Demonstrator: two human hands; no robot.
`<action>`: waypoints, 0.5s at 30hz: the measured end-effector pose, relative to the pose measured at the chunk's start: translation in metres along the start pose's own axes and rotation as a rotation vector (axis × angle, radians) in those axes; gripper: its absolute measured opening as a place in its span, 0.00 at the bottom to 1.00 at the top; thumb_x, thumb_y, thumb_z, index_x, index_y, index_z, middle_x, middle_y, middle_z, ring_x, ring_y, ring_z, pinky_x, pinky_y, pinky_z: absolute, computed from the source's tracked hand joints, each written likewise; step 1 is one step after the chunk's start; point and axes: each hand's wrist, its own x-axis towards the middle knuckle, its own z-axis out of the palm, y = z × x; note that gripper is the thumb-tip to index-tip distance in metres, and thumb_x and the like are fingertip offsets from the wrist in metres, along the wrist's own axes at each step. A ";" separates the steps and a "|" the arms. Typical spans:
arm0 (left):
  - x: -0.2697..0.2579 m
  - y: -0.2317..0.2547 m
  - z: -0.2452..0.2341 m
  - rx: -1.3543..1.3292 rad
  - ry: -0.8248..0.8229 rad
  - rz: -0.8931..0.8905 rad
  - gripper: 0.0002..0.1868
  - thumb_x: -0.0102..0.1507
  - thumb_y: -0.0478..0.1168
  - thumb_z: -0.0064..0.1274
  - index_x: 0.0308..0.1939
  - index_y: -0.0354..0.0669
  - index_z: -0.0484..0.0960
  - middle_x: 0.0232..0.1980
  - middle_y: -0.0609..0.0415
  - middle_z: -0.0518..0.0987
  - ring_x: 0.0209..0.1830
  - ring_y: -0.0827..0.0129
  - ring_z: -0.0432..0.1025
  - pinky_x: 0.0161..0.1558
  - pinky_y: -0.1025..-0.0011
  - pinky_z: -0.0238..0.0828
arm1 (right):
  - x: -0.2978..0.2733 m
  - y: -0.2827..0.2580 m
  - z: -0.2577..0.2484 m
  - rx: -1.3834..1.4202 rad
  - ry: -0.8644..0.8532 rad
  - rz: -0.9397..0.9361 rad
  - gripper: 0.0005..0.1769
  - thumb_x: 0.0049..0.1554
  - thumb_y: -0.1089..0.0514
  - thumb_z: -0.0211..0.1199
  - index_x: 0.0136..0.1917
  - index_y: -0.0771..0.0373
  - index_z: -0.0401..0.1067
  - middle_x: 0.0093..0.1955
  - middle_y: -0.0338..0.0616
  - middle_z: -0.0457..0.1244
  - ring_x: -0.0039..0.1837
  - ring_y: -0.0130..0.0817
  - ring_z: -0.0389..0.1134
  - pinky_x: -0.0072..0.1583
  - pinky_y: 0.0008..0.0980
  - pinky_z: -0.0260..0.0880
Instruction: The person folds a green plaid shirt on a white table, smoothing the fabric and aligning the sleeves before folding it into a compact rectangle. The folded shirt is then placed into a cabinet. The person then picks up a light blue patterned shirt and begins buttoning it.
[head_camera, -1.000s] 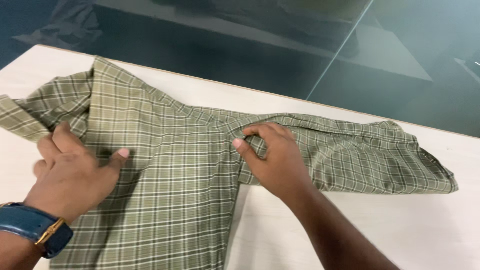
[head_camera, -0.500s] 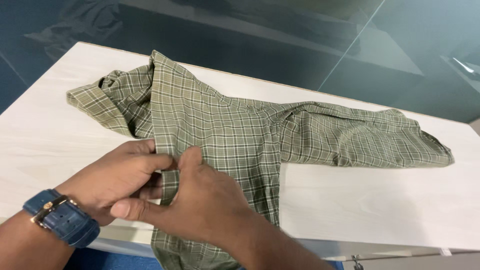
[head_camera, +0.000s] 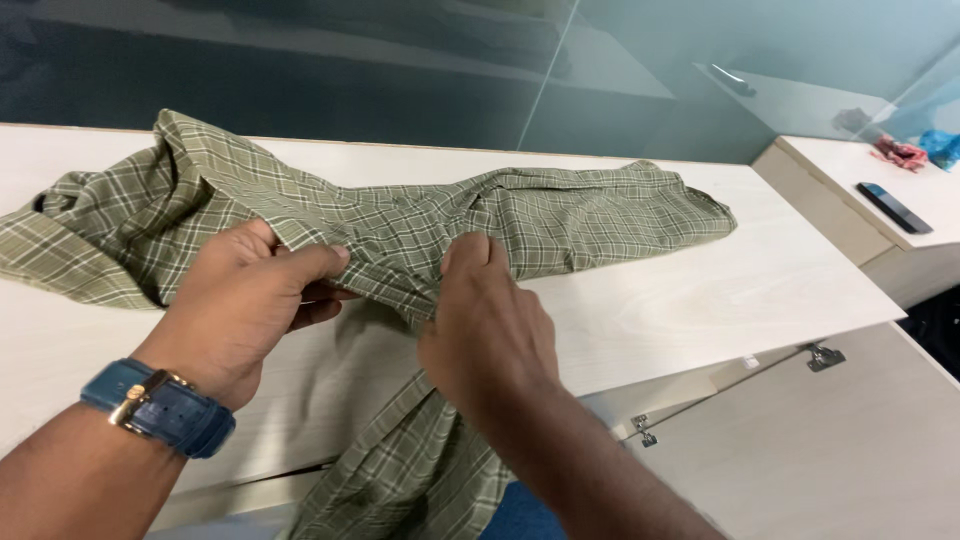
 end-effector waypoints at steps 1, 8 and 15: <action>0.001 0.001 0.004 -0.002 0.000 0.011 0.07 0.61 0.37 0.55 0.36 0.40 0.73 0.34 0.52 0.83 0.32 0.72 0.78 0.39 0.71 0.78 | 0.000 0.004 -0.004 -0.032 0.015 0.008 0.21 0.51 0.70 0.62 0.55 0.66 0.58 0.55 0.51 0.59 0.41 0.40 0.69 0.41 0.39 0.74; 0.016 0.003 0.016 -0.014 0.043 0.140 0.05 0.62 0.33 0.52 0.38 0.37 0.72 0.36 0.50 0.80 0.34 0.68 0.78 0.38 0.70 0.81 | 0.010 0.035 -0.029 -0.155 0.103 0.045 0.21 0.47 0.73 0.63 0.53 0.67 0.62 0.58 0.49 0.56 0.43 0.39 0.66 0.44 0.39 0.73; 0.045 0.006 0.010 -0.029 0.158 0.155 0.08 0.64 0.32 0.52 0.37 0.41 0.68 0.35 0.51 0.79 0.31 0.69 0.79 0.36 0.70 0.79 | 0.030 0.102 -0.065 -0.228 0.240 0.046 0.20 0.45 0.74 0.63 0.51 0.63 0.69 0.53 0.48 0.62 0.47 0.42 0.68 0.46 0.43 0.71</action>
